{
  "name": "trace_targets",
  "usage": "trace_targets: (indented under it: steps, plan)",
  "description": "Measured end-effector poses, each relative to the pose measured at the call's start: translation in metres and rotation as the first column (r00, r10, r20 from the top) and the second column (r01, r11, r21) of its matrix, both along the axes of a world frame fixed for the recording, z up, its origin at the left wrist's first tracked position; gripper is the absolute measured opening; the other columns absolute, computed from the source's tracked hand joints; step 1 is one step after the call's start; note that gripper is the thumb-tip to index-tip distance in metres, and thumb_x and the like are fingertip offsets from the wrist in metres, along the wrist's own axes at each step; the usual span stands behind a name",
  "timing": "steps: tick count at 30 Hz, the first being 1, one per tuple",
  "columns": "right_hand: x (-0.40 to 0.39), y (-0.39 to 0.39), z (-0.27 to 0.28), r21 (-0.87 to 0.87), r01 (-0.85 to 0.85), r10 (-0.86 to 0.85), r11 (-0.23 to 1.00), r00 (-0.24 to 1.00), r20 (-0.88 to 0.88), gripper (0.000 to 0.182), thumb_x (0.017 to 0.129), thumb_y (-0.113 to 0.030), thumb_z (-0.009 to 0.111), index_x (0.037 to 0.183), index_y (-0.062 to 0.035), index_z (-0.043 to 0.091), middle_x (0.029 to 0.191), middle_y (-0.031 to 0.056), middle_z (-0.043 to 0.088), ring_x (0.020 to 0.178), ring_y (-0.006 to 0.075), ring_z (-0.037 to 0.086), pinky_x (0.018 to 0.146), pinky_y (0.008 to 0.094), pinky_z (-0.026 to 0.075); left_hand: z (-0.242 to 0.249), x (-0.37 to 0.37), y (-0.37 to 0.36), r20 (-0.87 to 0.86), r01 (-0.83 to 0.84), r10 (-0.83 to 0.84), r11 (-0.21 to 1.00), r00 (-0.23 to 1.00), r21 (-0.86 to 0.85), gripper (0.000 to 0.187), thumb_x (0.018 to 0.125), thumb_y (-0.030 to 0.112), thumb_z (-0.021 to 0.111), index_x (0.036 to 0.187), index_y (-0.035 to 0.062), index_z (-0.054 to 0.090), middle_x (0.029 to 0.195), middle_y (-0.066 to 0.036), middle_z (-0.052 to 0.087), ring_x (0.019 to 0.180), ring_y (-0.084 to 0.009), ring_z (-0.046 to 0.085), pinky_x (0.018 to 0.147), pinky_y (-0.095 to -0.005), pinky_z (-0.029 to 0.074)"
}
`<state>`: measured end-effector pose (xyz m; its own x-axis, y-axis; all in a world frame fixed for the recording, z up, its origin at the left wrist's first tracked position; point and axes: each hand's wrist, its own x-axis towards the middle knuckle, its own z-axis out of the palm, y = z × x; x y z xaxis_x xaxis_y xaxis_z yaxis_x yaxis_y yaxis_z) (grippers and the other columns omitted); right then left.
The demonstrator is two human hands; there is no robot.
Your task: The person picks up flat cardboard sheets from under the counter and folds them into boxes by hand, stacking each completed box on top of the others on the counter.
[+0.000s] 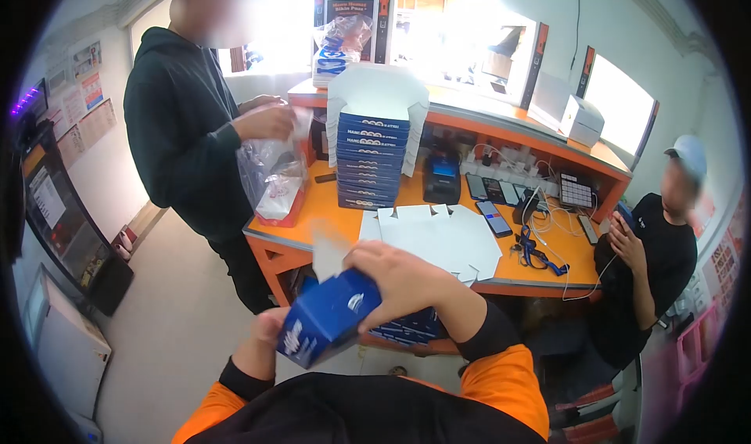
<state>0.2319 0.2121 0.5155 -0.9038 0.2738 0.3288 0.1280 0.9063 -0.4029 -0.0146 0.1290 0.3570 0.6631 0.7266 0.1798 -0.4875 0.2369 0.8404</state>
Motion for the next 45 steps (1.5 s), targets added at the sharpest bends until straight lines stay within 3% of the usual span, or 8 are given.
trace_targets:
  steps: [8, 11, 14, 18, 22, 30, 35, 45]
  plan:
    - [0.016, 0.004, -0.074, -0.805, -0.115, -0.428, 0.582, 0.798, -0.424, 0.065, 0.072, -0.043, 0.068, 0.113, 0.0017, 0.044, 0.104, 0.0105, 0.050, 0.095, 0.0154, 0.050, 0.082, 0.0280, 0.042, 0.044, -0.027, -0.033, 0.381, -0.381, 0.228, 0.835, 0.896, 0.397, 0.092, 0.068, 0.070, 0.052, 0.116, -0.0083, 0.049, 0.119, -0.018, 0.051, 0.104, -0.0239, 0.054, 0.092, -0.0366, 0.040]
    - [0.004, 0.007, -0.094, -0.869, -0.088, -0.545, 0.486, 0.748, -0.380, 0.064, 0.079, -0.040, 0.063, 0.117, 0.0049, 0.038, 0.107, 0.0136, 0.050, 0.098, 0.0173, 0.050, 0.086, 0.0272, 0.041, 0.048, -0.037, -0.052, -0.065, -0.760, 0.759, 0.649, 0.648, 0.005, 0.049, 0.082, 0.040, 0.058, 0.099, -0.0062, 0.060, 0.099, -0.014, 0.061, 0.090, -0.0175, 0.058, 0.084, -0.0311, 0.043]
    - [-0.006, 0.013, -0.108, -0.911, 0.041, -0.605, 0.411, 0.759, -0.239, 0.075, 0.077, -0.041, 0.064, 0.125, 0.0058, 0.031, 0.109, 0.0160, 0.049, 0.103, 0.0203, 0.049, 0.087, 0.0280, 0.040, 0.072, -0.010, -0.064, -0.005, -0.757, 0.925, 0.313, 0.379, 0.574, 0.020, 0.084, 0.014, 0.056, 0.088, -0.0051, 0.061, 0.084, -0.008, 0.062, 0.081, -0.0120, 0.056, 0.076, -0.0259, 0.042]
    - [-0.025, -0.006, -0.118, -0.471, 0.459, -0.618, 0.753, 0.740, -0.267, 0.098, 0.070, -0.049, 0.067, 0.135, 0.0041, 0.018, 0.131, 0.0256, 0.031, 0.124, 0.0353, 0.030, 0.101, 0.0395, 0.025, 0.055, 0.002, -0.049, 0.139, -0.871, 0.968, 0.120, 0.209, 0.476, 0.017, 0.085, 0.009, 0.053, 0.094, -0.0040, 0.058, 0.087, -0.005, 0.059, 0.083, -0.0121, 0.054, 0.074, -0.0237, 0.041]
    - [-0.049, -0.053, -0.103, 0.058, 0.224, -0.196, 0.973, 0.931, -0.309, 0.101, 0.066, -0.050, 0.068, 0.135, 0.0035, 0.017, 0.140, 0.0249, 0.016, 0.131, 0.0412, 0.010, 0.106, 0.0478, 0.012, 0.048, 0.021, -0.030, 0.262, -0.978, 0.943, 0.204, 0.205, 0.029, 0.025, 0.086, 0.008, 0.051, 0.109, -0.0024, 0.050, 0.102, -0.008, 0.056, 0.091, -0.0157, 0.054, 0.083, -0.0289, 0.043]
    - [-0.067, -0.057, -0.110, 0.340, 0.016, 0.236, 0.940, 0.692, -0.683, 0.041, 0.065, -0.014, 0.070, 0.104, -0.0080, 0.056, 0.117, 0.0163, 0.048, 0.107, 0.0301, 0.051, 0.091, 0.0471, 0.040, 0.053, 0.016, -0.010, 0.224, -0.843, 0.931, 0.357, 0.287, -0.403, 0.029, 0.090, 0.009, 0.040, 0.118, -0.0014, 0.042, 0.108, -0.015, 0.053, 0.097, -0.0225, 0.056, 0.084, -0.0357, 0.047]
    - [-0.052, -0.063, -0.091, -0.336, 0.081, -0.321, 0.938, 0.563, -0.761, 0.009, 0.076, -0.003, 0.062, 0.077, -0.0024, 0.053, 0.091, 0.0156, 0.062, 0.082, 0.0291, 0.061, 0.073, 0.0311, 0.049, 0.047, 0.008, -0.001, 0.343, -0.875, 0.893, 0.394, 0.292, -0.282, 0.040, 0.088, 0.012, 0.051, 0.124, 0.0043, 0.037, 0.107, -0.010, 0.053, 0.099, -0.0215, 0.055, 0.078, -0.0363, 0.051]
    - [-0.060, -0.055, -0.061, 0.214, 0.105, 0.064, 0.971, 0.751, -0.657, 0.017, 0.070, -0.001, 0.067, 0.074, -0.0035, 0.051, 0.101, 0.0179, 0.061, 0.113, 0.0368, 0.048, 0.097, 0.0491, 0.034, 0.075, 0.043, 0.004, 0.499, -0.807, 0.712, 0.589, 0.494, -0.041, 0.032, 0.089, 0.020, 0.050, 0.117, 0.0032, 0.044, 0.108, -0.008, 0.056, 0.098, -0.0195, 0.057, 0.087, -0.0316, 0.046]
